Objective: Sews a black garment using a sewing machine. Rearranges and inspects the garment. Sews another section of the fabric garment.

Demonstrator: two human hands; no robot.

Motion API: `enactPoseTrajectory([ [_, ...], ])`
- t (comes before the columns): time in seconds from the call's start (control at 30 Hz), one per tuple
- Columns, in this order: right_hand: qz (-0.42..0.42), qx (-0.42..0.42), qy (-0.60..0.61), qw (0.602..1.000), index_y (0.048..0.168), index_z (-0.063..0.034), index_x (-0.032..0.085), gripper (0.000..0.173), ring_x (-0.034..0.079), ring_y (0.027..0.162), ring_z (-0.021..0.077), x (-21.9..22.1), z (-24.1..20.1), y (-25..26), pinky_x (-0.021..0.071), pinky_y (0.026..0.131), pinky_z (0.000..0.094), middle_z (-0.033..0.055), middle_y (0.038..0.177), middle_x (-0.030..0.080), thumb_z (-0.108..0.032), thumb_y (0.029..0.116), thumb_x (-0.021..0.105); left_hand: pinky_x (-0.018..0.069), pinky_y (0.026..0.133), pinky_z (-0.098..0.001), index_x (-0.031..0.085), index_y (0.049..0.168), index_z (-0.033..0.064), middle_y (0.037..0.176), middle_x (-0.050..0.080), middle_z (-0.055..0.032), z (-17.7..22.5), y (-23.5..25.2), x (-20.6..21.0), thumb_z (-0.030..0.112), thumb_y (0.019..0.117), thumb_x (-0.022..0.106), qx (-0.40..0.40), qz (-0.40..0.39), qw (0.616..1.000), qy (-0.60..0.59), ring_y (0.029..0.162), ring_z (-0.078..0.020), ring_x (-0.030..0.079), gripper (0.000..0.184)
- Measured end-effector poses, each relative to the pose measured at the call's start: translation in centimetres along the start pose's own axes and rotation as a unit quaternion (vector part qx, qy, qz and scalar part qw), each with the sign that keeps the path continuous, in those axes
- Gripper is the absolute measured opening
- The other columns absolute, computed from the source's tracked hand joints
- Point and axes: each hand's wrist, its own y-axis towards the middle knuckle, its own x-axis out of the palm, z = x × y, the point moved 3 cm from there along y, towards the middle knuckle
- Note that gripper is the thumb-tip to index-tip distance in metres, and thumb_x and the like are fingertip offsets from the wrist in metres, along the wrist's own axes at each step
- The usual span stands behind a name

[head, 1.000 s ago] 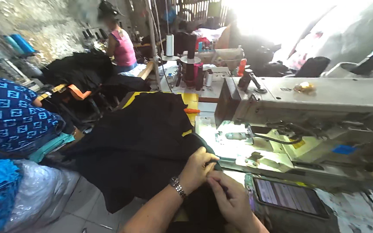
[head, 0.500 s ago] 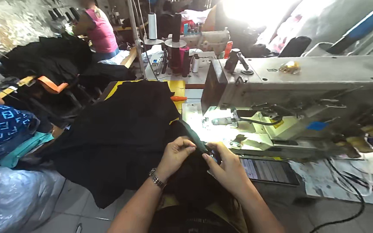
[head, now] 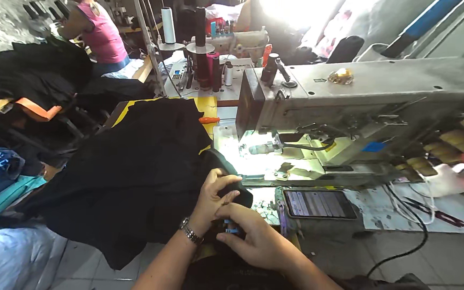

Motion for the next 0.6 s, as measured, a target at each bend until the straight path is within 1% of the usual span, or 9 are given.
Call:
enactPoseTrajectory([
  [0.03, -0.007, -0.009, 0.007, 1.0, 0.122, -0.0024, 0.064, 0.029, 0.063, 0.089, 0.0105, 0.1, -0.2, 0.0, 0.0552, 0.08, 0.0234, 0.0094, 0.106, 0.067, -0.02, 0.0994, 0.067, 0.0551, 0.094, -0.0236, 0.076, 0.12, 0.0127, 0.119, 0.06, -0.0127, 0.1, 0.0, 0.0, 0.016, 0.0907, 0.077, 0.008, 0.004, 1.0, 0.023, 0.109, -0.0116, 0.06, 0.03],
  [0.1, -0.016, -0.025, 0.012, 0.999, 0.122, -0.0016, 0.064, 0.028, 0.064, 0.092, 0.012, 0.4, -0.4, 0.1, 0.0554, 0.084, 0.025, 0.0103, 0.106, 0.067, -0.019, 0.0996, 0.067, 0.0528, 0.089, -0.0192, 0.079, 0.11, 0.0132, 0.109, 0.062, -0.011, 0.3, 0.0, 0.1, 0.019, 0.0927, 0.076, 0.034, 0.024, 0.997, 0.07, 0.101, -0.008, 0.06, 0.018],
  [0.13, -0.013, -0.032, 0.012, 0.999, 0.121, -0.0013, 0.064, 0.028, 0.064, 0.093, 0.0122, 0.4, -0.4, 0.0, 0.0556, 0.084, 0.0251, 0.0105, 0.106, 0.067, -0.019, 0.0996, 0.067, 0.0517, 0.084, -0.0173, 0.079, 0.105, 0.0116, 0.103, 0.063, -0.0089, 0.4, 0.0, 0.0, 0.019, 0.0936, 0.074, 0.042, 0.033, 0.995, 0.079, 0.095, -0.0063, 0.059, 0.014],
  [0.2, 0.015, -0.03, 0.009, 0.999, 0.12, -0.0023, 0.065, 0.028, 0.063, 0.091, 0.0106, -0.1, -0.3, 0.0, 0.0554, 0.082, 0.0234, 0.0094, 0.106, 0.067, -0.02, 0.099, 0.068, 0.0538, 0.079, -0.0176, 0.079, 0.102, 0.0058, 0.095, 0.066, -0.0054, 0.4, -0.1, -0.3, 0.014, 0.0941, 0.074, 0.046, 0.048, 0.996, 0.059, 0.088, -0.0053, 0.062, 0.012],
  [0.27, 0.083, -0.015, -0.008, 0.996, 0.12, -0.0039, 0.066, 0.028, 0.063, 0.09, 0.0079, -1.1, 0.2, -0.1, 0.0556, 0.079, 0.0217, 0.0076, 0.108, 0.067, -0.021, 0.0985, 0.069, 0.058, 0.082, -0.0222, 0.076, 0.102, 0.0009, 0.096, 0.071, -0.005, 0.5, -0.3, -0.7, 0.008, 0.0946, 0.071, 0.026, 0.055, 0.998, 0.013, 0.09, -0.0078, 0.067, 0.011],
  [0.33, 0.168, 0.012, -0.057, 0.984, 0.118, -0.0033, 0.067, 0.028, 0.064, 0.089, 0.0062, -2.2, 1.1, -0.3, 0.0564, 0.076, 0.0205, 0.007, 0.108, 0.068, -0.021, 0.097, 0.069, 0.0596, 0.082, -0.0232, 0.073, 0.1, -0.001, 0.096, 0.073, -0.0044, 0.6, -0.5, -0.9, 0.006, 0.095, 0.07, 0.007, 0.069, 0.998, -0.009, 0.088, -0.0072, 0.069, 0.009],
  [0.4, 0.23, 0.042, -0.111, 0.966, 0.115, -0.0026, 0.069, 0.026, 0.064, 0.084, 0.0054, -3.0, 2.3, -0.4, 0.0565, 0.073, 0.0195, 0.0062, 0.104, 0.069, -0.021, 0.0958, 0.07, 0.0574, 0.075, -0.0204, 0.07, 0.098, -0.0002, 0.092, 0.071, -0.002, 0.7, -0.5, -1.0, 0.006, 0.0961, 0.068, -0.009, 0.078, 0.997, -0.013, 0.081, -0.0043, 0.066, 0.007],
  [0.5, 0.257, 0.075, -0.16, 0.95, 0.111, -0.004, 0.071, 0.025, 0.061, 0.079, 0.0046, -3.0, 3.4, -0.8, 0.0538, 0.07, 0.0177, 0.0053, 0.099, 0.068, -0.021, 0.0936, 0.071, 0.0557, 0.07, -0.0192, 0.068, 0.098, 0.0004, 0.088, 0.068, -0.0004, 0.9, -0.7, -1.0, 0.007, 0.0973, 0.067, -0.037, 0.069, 0.996, -0.039, 0.076, -0.003, 0.063, 0.007],
  [0.6, 0.253, 0.094, -0.17, 0.948, 0.109, -0.0055, 0.071, 0.023, 0.062, 0.081, 0.0045, -2.7, 3.4, -0.8, 0.0548, 0.071, 0.017, 0.005, 0.1, 0.068, -0.021, 0.0915, 0.072, 0.0597, 0.074, -0.0251, 0.067, 0.1, 0.0005, 0.09, 0.068, -0.0017, 1.1, -0.8, -1.0, 0.007, 0.0984, 0.065, -0.063, 0.053, 0.992, -0.091, 0.078, -0.0077, 0.067, 0.006],
])
